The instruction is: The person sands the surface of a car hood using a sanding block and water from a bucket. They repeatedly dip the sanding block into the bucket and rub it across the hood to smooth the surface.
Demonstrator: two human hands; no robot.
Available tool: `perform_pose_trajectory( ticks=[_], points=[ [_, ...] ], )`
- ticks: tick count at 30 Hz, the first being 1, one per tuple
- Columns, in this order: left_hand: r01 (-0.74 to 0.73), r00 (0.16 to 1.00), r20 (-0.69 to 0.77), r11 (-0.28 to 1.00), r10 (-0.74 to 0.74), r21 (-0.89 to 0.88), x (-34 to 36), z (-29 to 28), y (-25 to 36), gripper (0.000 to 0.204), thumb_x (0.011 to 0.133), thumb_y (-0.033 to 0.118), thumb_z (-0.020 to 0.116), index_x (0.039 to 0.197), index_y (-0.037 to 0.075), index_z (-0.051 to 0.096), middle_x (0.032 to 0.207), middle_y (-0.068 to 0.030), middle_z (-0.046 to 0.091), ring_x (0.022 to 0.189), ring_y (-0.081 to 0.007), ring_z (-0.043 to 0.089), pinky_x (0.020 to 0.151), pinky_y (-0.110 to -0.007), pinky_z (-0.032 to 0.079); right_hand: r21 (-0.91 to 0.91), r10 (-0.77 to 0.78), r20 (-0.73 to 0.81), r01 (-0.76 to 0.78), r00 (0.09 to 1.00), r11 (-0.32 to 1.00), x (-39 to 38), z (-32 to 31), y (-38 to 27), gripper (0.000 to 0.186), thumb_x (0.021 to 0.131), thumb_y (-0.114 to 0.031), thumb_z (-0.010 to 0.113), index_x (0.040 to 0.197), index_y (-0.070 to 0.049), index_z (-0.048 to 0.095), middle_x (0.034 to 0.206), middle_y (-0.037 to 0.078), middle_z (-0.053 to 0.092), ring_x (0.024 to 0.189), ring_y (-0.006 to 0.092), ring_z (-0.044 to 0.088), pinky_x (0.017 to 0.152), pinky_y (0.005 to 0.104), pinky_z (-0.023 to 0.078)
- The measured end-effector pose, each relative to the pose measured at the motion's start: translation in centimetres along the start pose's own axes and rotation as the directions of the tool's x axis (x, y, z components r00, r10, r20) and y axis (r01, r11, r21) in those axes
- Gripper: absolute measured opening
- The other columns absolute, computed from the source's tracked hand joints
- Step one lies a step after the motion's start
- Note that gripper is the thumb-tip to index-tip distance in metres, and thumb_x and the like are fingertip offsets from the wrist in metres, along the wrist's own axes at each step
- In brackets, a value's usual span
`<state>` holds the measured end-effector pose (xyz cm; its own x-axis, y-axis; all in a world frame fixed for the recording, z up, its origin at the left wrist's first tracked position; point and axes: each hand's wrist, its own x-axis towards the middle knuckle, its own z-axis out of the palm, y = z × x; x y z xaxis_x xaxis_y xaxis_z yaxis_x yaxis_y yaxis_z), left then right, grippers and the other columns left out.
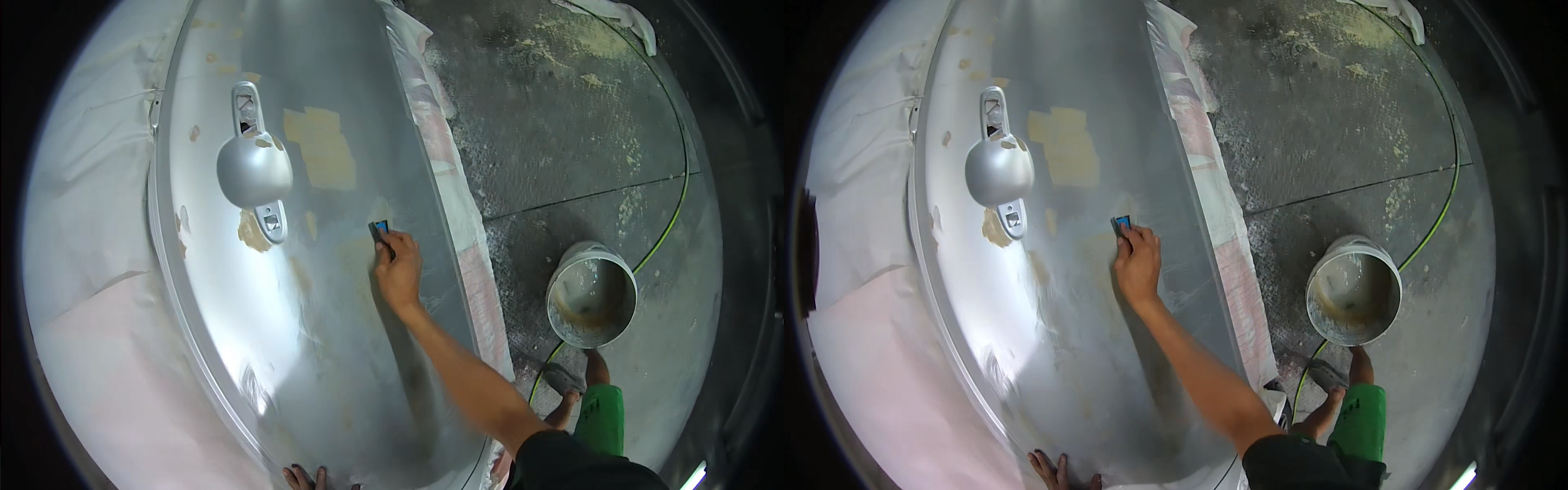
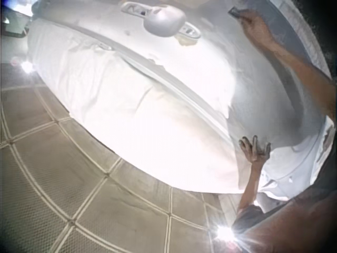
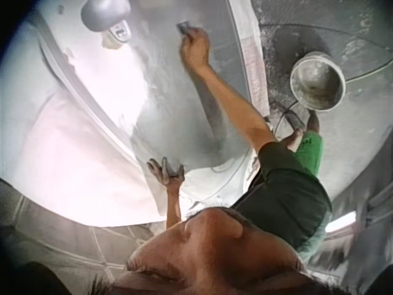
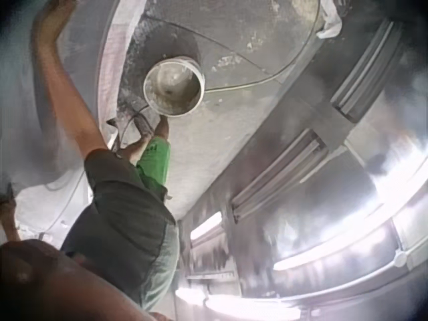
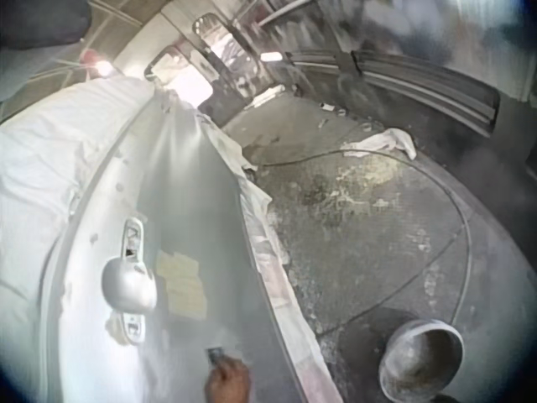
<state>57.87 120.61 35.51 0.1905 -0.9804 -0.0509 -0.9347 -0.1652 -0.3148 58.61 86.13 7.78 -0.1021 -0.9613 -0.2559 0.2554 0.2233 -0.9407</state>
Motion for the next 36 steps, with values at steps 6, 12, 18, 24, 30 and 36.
perform_pose_trajectory(
  ticks=[6, 12, 18, 24, 30, 36],
  points=[
    [0.018, 0.997, 0.078, 0.999, -0.020, 0.031, -0.5, 0.1, -0.5, 0.072, 0.077, 0.049, 0.075, 0.130, 0.004, 0.056, 0.149, -0.0324, 0.032, 0.136, -0.0555, 0.028, 0.107, -0.069, 0.028, 0.094, 0.004, 0.075, -0.011, 0.997, 0.995, -3.1, 0.5, -3.3, 0.020, 0.086, -0.002, 0.058, 0.102, 0.003, 0.068, 0.104, 0.019, 0.061, 0.095, 0.0350, 0.058, 0.083, 0.0410, 0.047],
    [-0.022, 0.999, 0.031, 1.000, 0.021, 0.016, 0.8, -0.1, 0.4, 0.072, 0.079, 0.051, 0.073, 0.130, 0.004, 0.057, 0.149, -0.0333, 0.031, 0.138, -0.0536, 0.028, 0.108, -0.069, 0.027, -0.012, -0.082, 0.034, 0.083, 0.996, 0.996, -1.9, 0.5, -0.2, 0.019, 0.089, -0.006, 0.061, 0.104, 0.002, 0.069, 0.106, 0.018, 0.062, 0.091, 0.0318, 0.061, 0.080, 0.0368, 0.050],
    [-0.034, 0.999, 0.034, 0.999, 0.034, 0.006, 0.6, 0.3, -0.3, 0.069, 0.082, 0.053, 0.069, 0.130, 0.005, 0.058, 0.149, -0.0340, 0.030, 0.138, -0.0549, 0.026, 0.109, -0.068, 0.026, 0.000, 0.042, 0.051, -0.042, 0.998, 0.999, 0.8, -1.0, 1.2, 0.025, 0.087, -0.002, 0.062, 0.111, 0.002, 0.068, 0.107, 0.020, 0.059, 0.097, 0.0334, 0.056, 0.086, 0.0399, 0.047],
    [-0.018, 0.999, 0.035, 0.999, 0.017, 0.038, 0.1, 0.3, -0.5, 0.070, 0.082, 0.054, 0.068, 0.130, 0.005, 0.058, 0.149, -0.0337, 0.031, 0.139, -0.0536, 0.026, 0.109, -0.068, 0.026, 0.047, -0.081, 0.138, 0.075, 0.987, 0.996, -2.5, -0.3, -2.1, 0.024, 0.090, -0.006, 0.063, 0.113, 0.001, 0.068, 0.108, 0.018, 0.061, 0.092, 0.0276, 0.061, 0.074, 0.0337, 0.051],
    [-0.042, 0.999, 0.012, 0.999, 0.041, 0.019, 0.4, 0.4, -0.4, 0.070, 0.082, 0.055, 0.068, 0.130, 0.006, 0.058, 0.149, -0.0337, 0.031, 0.139, -0.0533, 0.026, 0.108, -0.068, 0.027, -0.004, -0.076, 0.068, 0.076, 0.995, 0.997, -2.0, 0.3, -1.1, 0.025, 0.088, -0.005, 0.063, 0.112, 0.000, 0.069, 0.106, 0.018, 0.061, 0.091, 0.0296, 0.060, 0.079, 0.0358, 0.049],
    [-0.029, 0.999, 0.029, 1.000, 0.029, 0.001, 0.5, 0.2, -0.4, 0.070, 0.082, 0.055, 0.068, 0.131, 0.006, 0.058, 0.149, -0.0328, 0.031, 0.139, -0.0540, 0.026, 0.108, -0.068, 0.027, -0.072, -0.019, 0.018, 0.021, 1.000, 0.997, 0.8, -1.0, 1.3, 0.025, 0.087, -0.004, 0.064, 0.111, 0.000, 0.069, 0.103, 0.017, 0.061, 0.095, 0.0323, 0.059, 0.083, 0.0368, 0.048]
  ],
)
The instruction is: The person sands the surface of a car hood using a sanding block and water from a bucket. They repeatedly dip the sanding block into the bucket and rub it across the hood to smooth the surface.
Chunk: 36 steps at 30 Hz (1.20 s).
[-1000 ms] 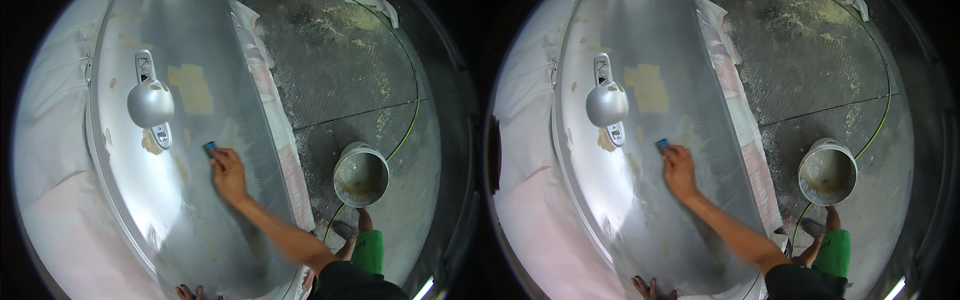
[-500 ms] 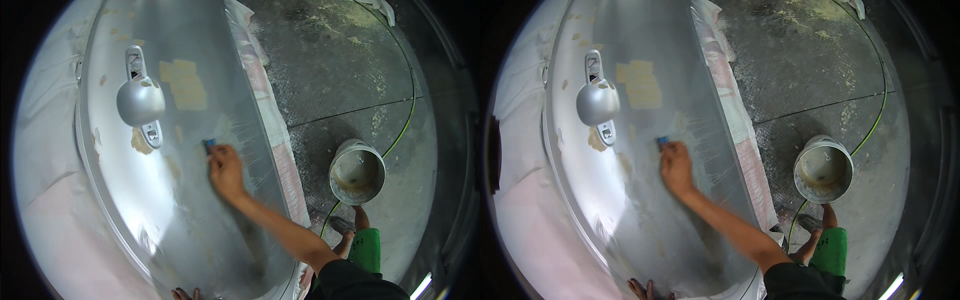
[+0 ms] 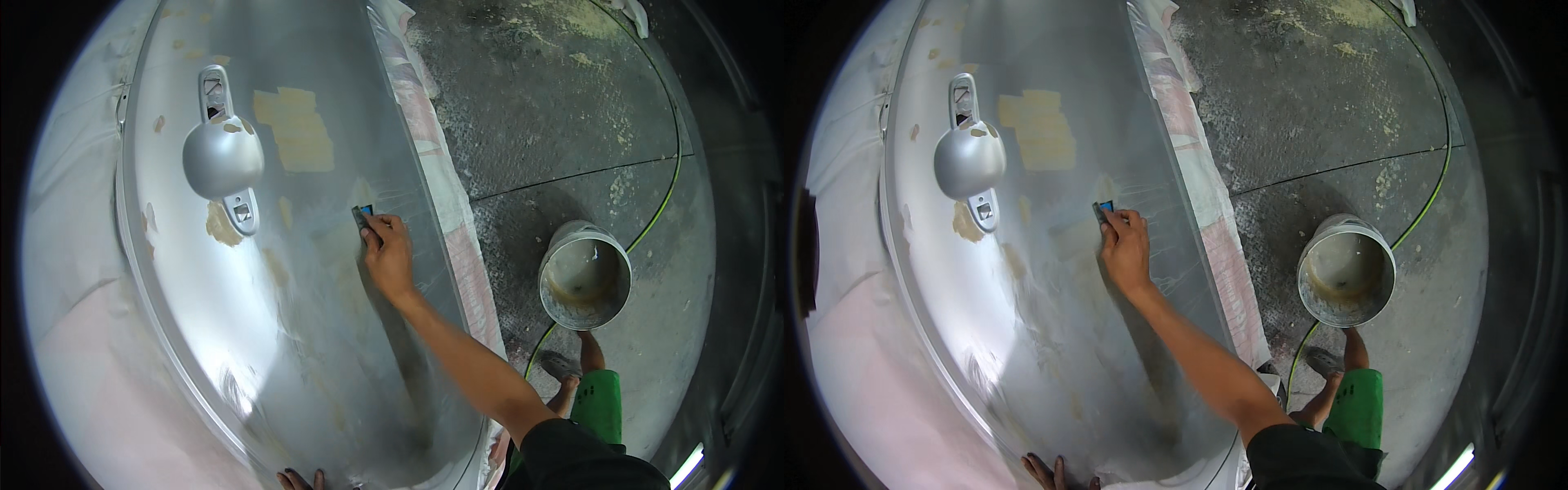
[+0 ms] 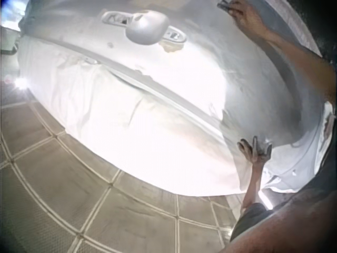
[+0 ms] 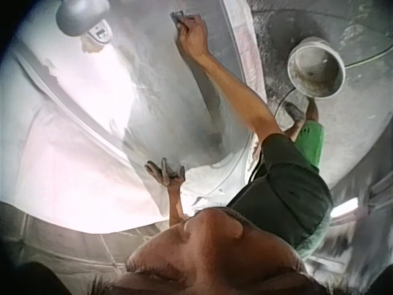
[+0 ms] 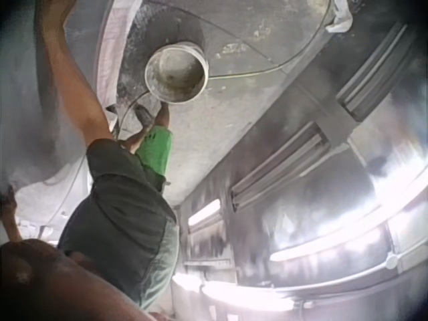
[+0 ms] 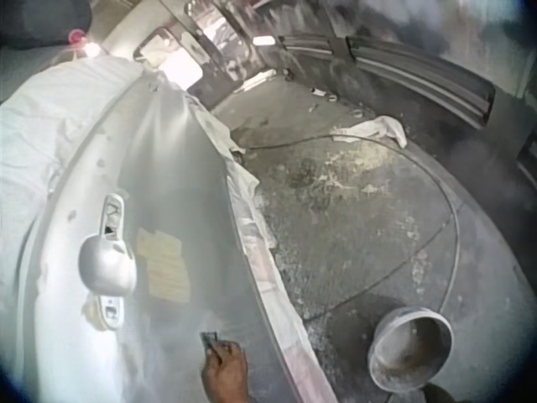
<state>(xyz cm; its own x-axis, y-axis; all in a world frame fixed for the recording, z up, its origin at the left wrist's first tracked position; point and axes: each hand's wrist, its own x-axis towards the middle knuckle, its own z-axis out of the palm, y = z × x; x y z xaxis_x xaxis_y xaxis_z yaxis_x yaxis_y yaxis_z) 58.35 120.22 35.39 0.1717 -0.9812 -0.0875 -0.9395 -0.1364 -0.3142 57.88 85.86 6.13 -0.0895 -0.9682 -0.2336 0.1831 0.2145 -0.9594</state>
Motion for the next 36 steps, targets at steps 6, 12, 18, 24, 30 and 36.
perform_pose_trajectory(
  ticks=[6, 12, 18, 24, 30, 36],
  points=[
    [0.012, 1.000, -0.006, 1.000, -0.012, 0.026, -0.8, 0.0, -0.4, 0.070, 0.081, 0.056, 0.068, 0.130, 0.006, 0.058, 0.148, -0.0334, 0.032, 0.138, -0.0548, 0.026, 0.108, -0.068, 0.028, 0.137, -0.123, 0.082, 0.111, 0.989, 0.984, -2.3, 1.0, -3.3, 0.023, 0.088, -0.003, 0.061, 0.109, 0.000, 0.070, 0.106, 0.017, 0.059, 0.094, 0.0316, 0.059, 0.081, 0.0369, 0.049],
    [0.000, 1.000, -0.031, 1.000, 0.001, 0.030, -0.1, 0.1, 0.0, 0.070, 0.082, 0.057, 0.067, 0.130, 0.006, 0.059, 0.148, -0.0336, 0.032, 0.138, -0.0546, 0.026, 0.108, -0.068, 0.028, 0.187, 0.000, 0.023, -0.005, 1.000, 0.982, -0.8, 2.2, -2.1, 0.023, 0.086, -0.001, 0.061, 0.106, -0.002, 0.072, 0.102, 0.018, 0.058, 0.097, 0.0327, 0.055, 0.085, 0.0383, 0.046],
    [0.004, 1.000, -0.031, 1.000, -0.004, -0.003, 0.2, 0.1, 0.1, 0.070, 0.082, 0.058, 0.066, 0.128, 0.006, 0.060, 0.148, -0.0337, 0.033, 0.138, -0.0547, 0.026, 0.108, -0.068, 0.028, 0.246, 0.025, 0.011, -0.027, 1.000, 0.969, 2.3, 1.8, -0.7, 0.024, 0.084, 0.000, 0.065, 0.107, -0.001, 0.071, 0.105, 0.017, 0.059, 0.093, 0.0297, 0.057, 0.084, 0.0374, 0.047],
    [0.032, 0.999, -0.019, 0.999, -0.032, 0.011, -0.6, 0.1, -0.3, 0.070, 0.082, 0.059, 0.065, 0.128, 0.006, 0.060, 0.148, -0.0336, 0.032, 0.138, -0.0549, 0.026, 0.108, -0.068, 0.028, 0.300, -0.103, 0.042, 0.086, 0.994, 0.950, -0.6, 2.7, -4.0, 0.018, 0.088, -0.006, 0.065, 0.104, 0.001, 0.071, 0.101, 0.015, 0.062, 0.091, 0.0265, 0.061, 0.080, 0.0329, 0.048],
    [0.000, 1.000, -0.026, 0.999, 0.001, 0.032, 0.0, 0.1, -0.1, 0.071, 0.082, 0.060, 0.066, 0.128, 0.006, 0.060, 0.148, -0.0338, 0.032, 0.138, -0.0546, 0.026, 0.108, -0.068, 0.028, 0.189, 0.019, -0.025, -0.014, 1.000, 0.982, 0.2, 2.5, -1.4, 0.020, 0.085, 0.000, 0.063, 0.104, 0.004, 0.069, 0.104, 0.017, 0.058, 0.093, 0.0307, 0.059, 0.081, 0.0380, 0.049],
    [0.014, 1.000, 0.003, 1.000, -0.014, 0.003, 0.2, -0.1, -0.2, 0.071, 0.082, 0.060, 0.065, 0.128, 0.006, 0.060, 0.147, -0.0343, 0.033, 0.138, -0.0535, 0.028, 0.109, -0.067, 0.028, 0.168, 0.006, -0.064, 0.005, 0.998, 0.986, 0.7, 1.7, 0.5, 0.016, 0.086, -0.002, 0.064, 0.100, 0.002, 0.070, 0.099, 0.016, 0.060, 0.089, 0.0271, 0.061, 0.076, 0.0341, 0.050]
  ],
)
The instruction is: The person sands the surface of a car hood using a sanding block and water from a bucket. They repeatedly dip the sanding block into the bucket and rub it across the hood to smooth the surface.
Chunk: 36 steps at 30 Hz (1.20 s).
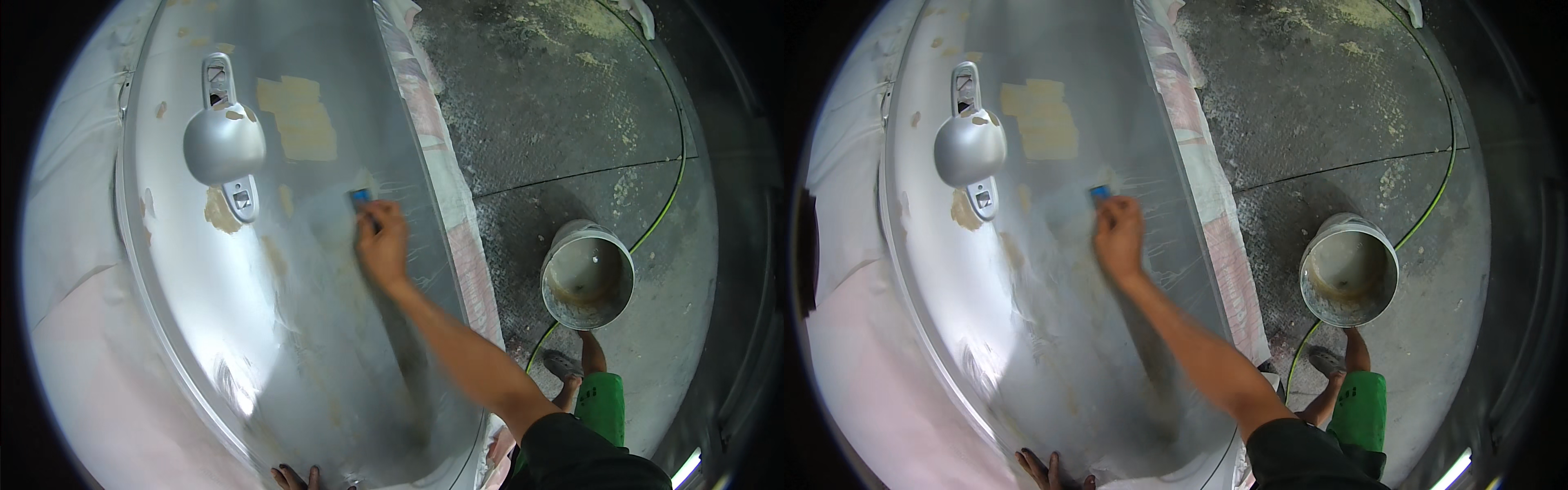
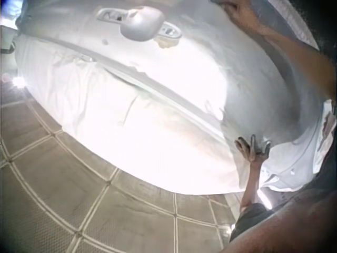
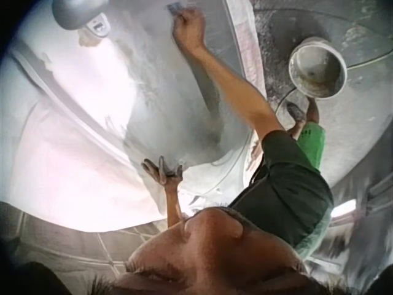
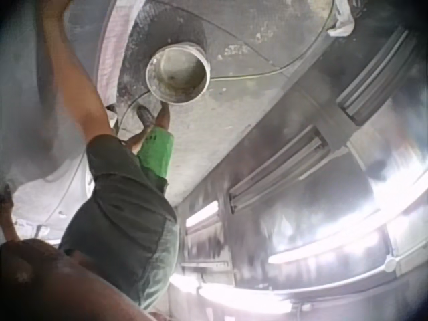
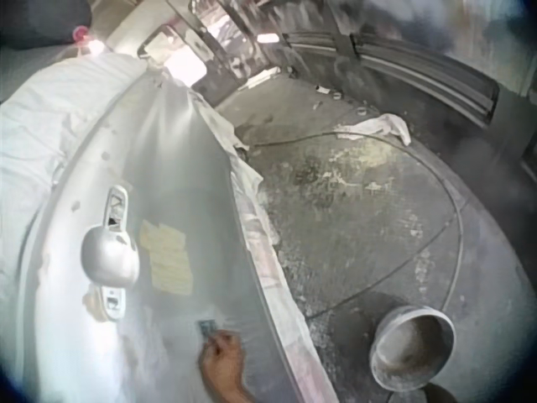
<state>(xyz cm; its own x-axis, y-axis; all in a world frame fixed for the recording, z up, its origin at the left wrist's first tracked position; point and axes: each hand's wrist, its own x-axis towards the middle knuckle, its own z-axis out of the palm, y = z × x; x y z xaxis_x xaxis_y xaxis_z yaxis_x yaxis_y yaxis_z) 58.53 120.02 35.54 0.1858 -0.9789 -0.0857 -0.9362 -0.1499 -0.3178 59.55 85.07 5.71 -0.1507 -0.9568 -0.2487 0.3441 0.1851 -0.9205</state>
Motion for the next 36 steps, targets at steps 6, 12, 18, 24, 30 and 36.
perform_pose_trajectory(
  ticks=[6, 12, 18, 24, 30, 36],
  points=[
    [0.009, 1.000, -0.024, 0.999, -0.008, 0.035, -0.5, -0.2, 0.2, 0.072, 0.082, 0.061, 0.064, 0.127, 0.005, 0.060, 0.147, -0.0350, 0.033, 0.137, -0.0535, 0.029, 0.109, -0.067, 0.027, 0.118, -0.035, 0.130, 0.019, 0.991, 0.993, -3.4, 1.6, -5.8, 0.018, 0.087, -0.002, 0.062, 0.102, 0.005, 0.068, 0.104, 0.018, 0.058, 0.096, 0.0320, 0.057, 0.083, 0.0395, 0.047],
    [-0.009, 1.000, -0.021, 1.000, 0.009, -0.006, 0.0, 0.5, -0.2, 0.071, 0.081, 0.059, 0.066, 0.126, 0.005, 0.061, 0.146, -0.0346, 0.034, 0.136, -0.0543, 0.030, 0.108, -0.067, 0.028, 0.077, 0.042, 0.056, -0.046, 0.998, 0.996, 4.2, 2.9, -5.5, 0.019, 0.087, -0.005, 0.064, 0.105, 0.001, 0.070, 0.100, 0.017, 0.061, 0.093, 0.0273, 0.062, 0.080, 0.0329, 0.049],
    [0.006, 1.000, 0.007, 1.000, -0.006, -0.003, -0.6, -0.1, -0.3, 0.070, 0.080, 0.058, 0.068, 0.126, 0.005, 0.061, 0.147, -0.0336, 0.034, 0.137, -0.0543, 0.029, 0.108, -0.068, 0.027, 0.119, -0.197, 0.123, 0.182, 0.973, 0.976, 0.8, 4.8, -9.4, 0.023, 0.086, -0.004, 0.065, 0.108, 0.001, 0.070, 0.103, 0.018, 0.062, 0.088, 0.0272, 0.064, 0.080, 0.0336, 0.050],
    [-0.012, 1.000, 0.010, 1.000, 0.012, -0.001, -0.8, -0.1, -0.5, 0.071, 0.079, 0.058, 0.069, 0.127, 0.007, 0.061, 0.148, -0.0312, 0.034, 0.137, -0.0545, 0.028, 0.107, -0.068, 0.028, 0.124, -0.182, 0.154, 0.164, 0.971, 0.979, -1.7, 3.9, -9.4, 0.021, 0.085, -0.004, 0.067, 0.105, 0.003, 0.070, 0.101, 0.016, 0.064, 0.084, 0.0250, 0.064, 0.075, 0.0329, 0.050],
    [0.015, 0.998, 0.058, 1.000, -0.016, 0.013, -0.3, 0.0, -0.2, 0.071, 0.078, 0.057, 0.070, 0.130, 0.010, 0.060, 0.150, -0.0297, 0.032, 0.138, -0.0542, 0.027, 0.108, -0.068, 0.027, 0.117, -0.052, 0.165, 0.033, 0.985, 0.993, 3.2, 4.2, -9.2, 0.018, 0.086, -0.004, 0.067, 0.102, 0.003, 0.071, 0.103, 0.013, 0.064, 0.092, 0.0222, 0.064, 0.082, 0.0301, 0.049],
    [0.001, 0.999, 0.044, 1.000, -0.002, 0.013, -1.0, -0.1, -0.7, 0.072, 0.075, 0.058, 0.073, 0.130, 0.012, 0.061, 0.151, -0.0289, 0.031, 0.137, -0.0552, 0.027, 0.108, -0.068, 0.028, 0.171, -0.141, 0.197, 0.108, 0.970, 0.979, -0.6, 3.4, -9.0, 0.016, 0.086, -0.003, 0.064, 0.100, 0.002, 0.071, 0.103, 0.018, 0.064, 0.094, 0.0288, 0.063, 0.080, 0.0369, 0.049]
  ],
)
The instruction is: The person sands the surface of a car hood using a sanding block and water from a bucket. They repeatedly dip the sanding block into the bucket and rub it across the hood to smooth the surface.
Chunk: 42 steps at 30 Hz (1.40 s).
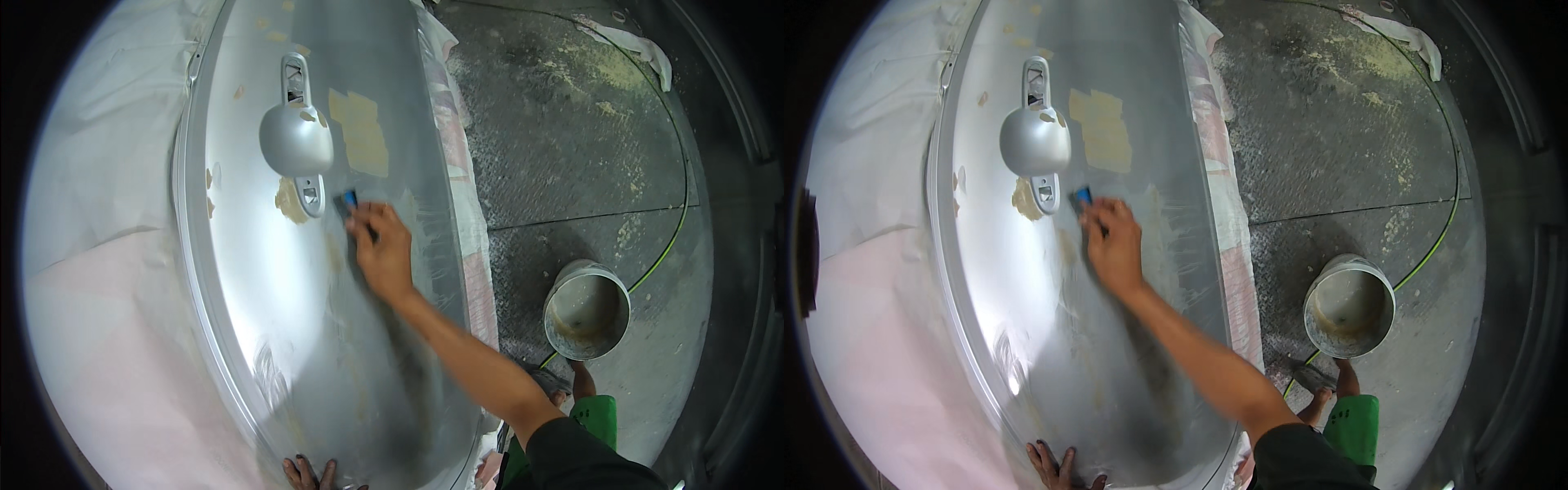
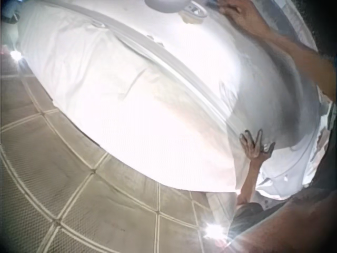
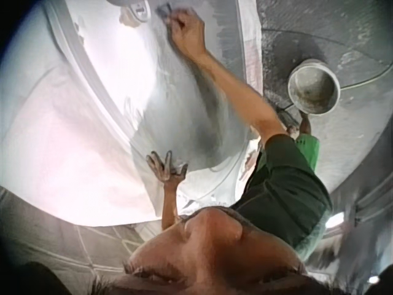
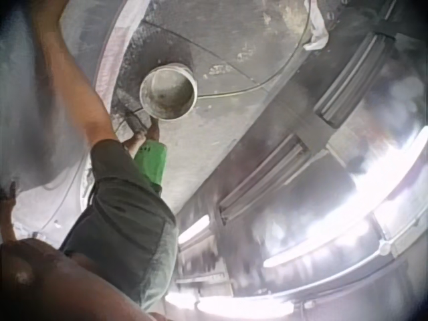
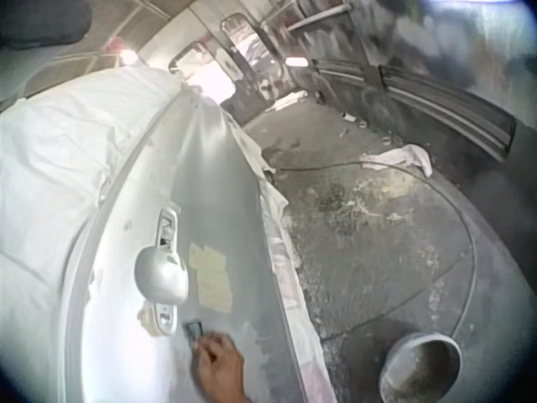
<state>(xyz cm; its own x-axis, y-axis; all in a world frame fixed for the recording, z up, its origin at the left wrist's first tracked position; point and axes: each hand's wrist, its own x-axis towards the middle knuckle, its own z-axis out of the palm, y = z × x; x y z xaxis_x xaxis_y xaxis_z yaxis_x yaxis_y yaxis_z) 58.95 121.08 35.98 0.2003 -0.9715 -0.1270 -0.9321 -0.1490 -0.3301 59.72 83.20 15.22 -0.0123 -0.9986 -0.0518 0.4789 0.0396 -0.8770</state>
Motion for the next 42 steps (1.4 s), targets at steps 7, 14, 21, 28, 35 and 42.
perform_pose_trajectory(
  ticks=[7, 14, 21, 28, 35, 42],
  points=[
    [0.021, 1.000, -0.001, 1.000, -0.021, 0.010, 0.1, -0.3, 0.2, 0.070, 0.076, 0.056, 0.072, 0.130, 0.012, 0.061, 0.150, -0.0294, 0.032, 0.137, -0.0550, 0.027, 0.107, -0.068, 0.030, -0.031, -0.046, 0.024, 0.047, 0.999, 0.998, -1.5, 0.4, -0.5, 0.013, 0.087, -0.004, 0.064, 0.096, 0.003, 0.070, 0.098, 0.016, 0.065, 0.088, 0.0258, 0.064, 0.078, 0.0337, 0.050],
    [-0.001, 1.000, -0.005, 1.000, 0.001, 0.000, 0.5, 0.0, 0.4, 0.068, 0.077, 0.055, 0.071, 0.128, 0.010, 0.062, 0.149, -0.0298, 0.035, 0.136, -0.0554, 0.029, 0.107, -0.068, 0.030, 0.057, 0.078, -0.001, -0.078, 0.997, 0.995, 1.3, -0.3, 0.2, 0.011, 0.086, -0.002, 0.062, 0.092, 0.004, 0.069, 0.099, 0.017, 0.064, 0.086, 0.0300, 0.062, 0.078, 0.0355, 0.049],
    [-0.001, 1.000, -0.003, 1.000, 0.001, 0.013, 0.7, -0.2, 0.4, 0.068, 0.077, 0.055, 0.072, 0.127, 0.010, 0.063, 0.149, -0.0297, 0.034, 0.136, -0.0557, 0.028, 0.107, -0.068, 0.030, 0.092, 0.064, -0.025, -0.061, 0.998, 0.994, 4.0, -0.4, 1.0, 0.011, 0.086, -0.002, 0.066, 0.094, 0.003, 0.071, 0.100, 0.014, 0.064, 0.095, 0.0214, 0.062, 0.082, 0.0300, 0.048],
    [0.009, 1.000, -0.007, 1.000, -0.009, 0.005, 0.4, -0.1, 0.3, 0.068, 0.077, 0.057, 0.071, 0.127, 0.011, 0.063, 0.149, -0.0295, 0.034, 0.136, -0.0559, 0.029, 0.106, -0.069, 0.030, -0.009, -0.010, 0.035, 0.011, 0.999, 1.000, 0.7, -0.9, 1.2, 0.015, 0.086, -0.006, 0.067, 0.096, 0.004, 0.069, 0.096, 0.014, 0.063, 0.085, 0.0212, 0.062, 0.077, 0.0294, 0.049],
    [0.008, 1.000, -0.015, 1.000, -0.008, 0.011, 0.3, -0.1, 0.2, 0.069, 0.077, 0.059, 0.070, 0.127, 0.011, 0.062, 0.149, -0.0294, 0.034, 0.135, -0.0558, 0.030, 0.105, -0.069, 0.030, 0.000, -0.010, 0.037, 0.010, 0.999, 1.000, 1.4, 0.4, 0.2, 0.017, 0.085, -0.009, 0.068, 0.096, 0.003, 0.071, 0.100, 0.015, 0.064, 0.085, 0.0220, 0.062, 0.076, 0.0309, 0.049],
    [0.009, 1.000, -0.007, 1.000, -0.008, 0.015, 0.5, 0.0, 0.2, 0.069, 0.079, 0.058, 0.069, 0.128, 0.011, 0.062, 0.148, -0.0305, 0.035, 0.136, -0.0543, 0.031, 0.106, -0.069, 0.029, 0.034, 0.019, -0.009, -0.019, 1.000, 0.999, 3.7, 0.4, 0.4, 0.017, 0.087, -0.010, 0.067, 0.097, 0.003, 0.071, 0.099, 0.015, 0.065, 0.083, 0.0220, 0.063, 0.075, 0.0313, 0.050]
  ],
)
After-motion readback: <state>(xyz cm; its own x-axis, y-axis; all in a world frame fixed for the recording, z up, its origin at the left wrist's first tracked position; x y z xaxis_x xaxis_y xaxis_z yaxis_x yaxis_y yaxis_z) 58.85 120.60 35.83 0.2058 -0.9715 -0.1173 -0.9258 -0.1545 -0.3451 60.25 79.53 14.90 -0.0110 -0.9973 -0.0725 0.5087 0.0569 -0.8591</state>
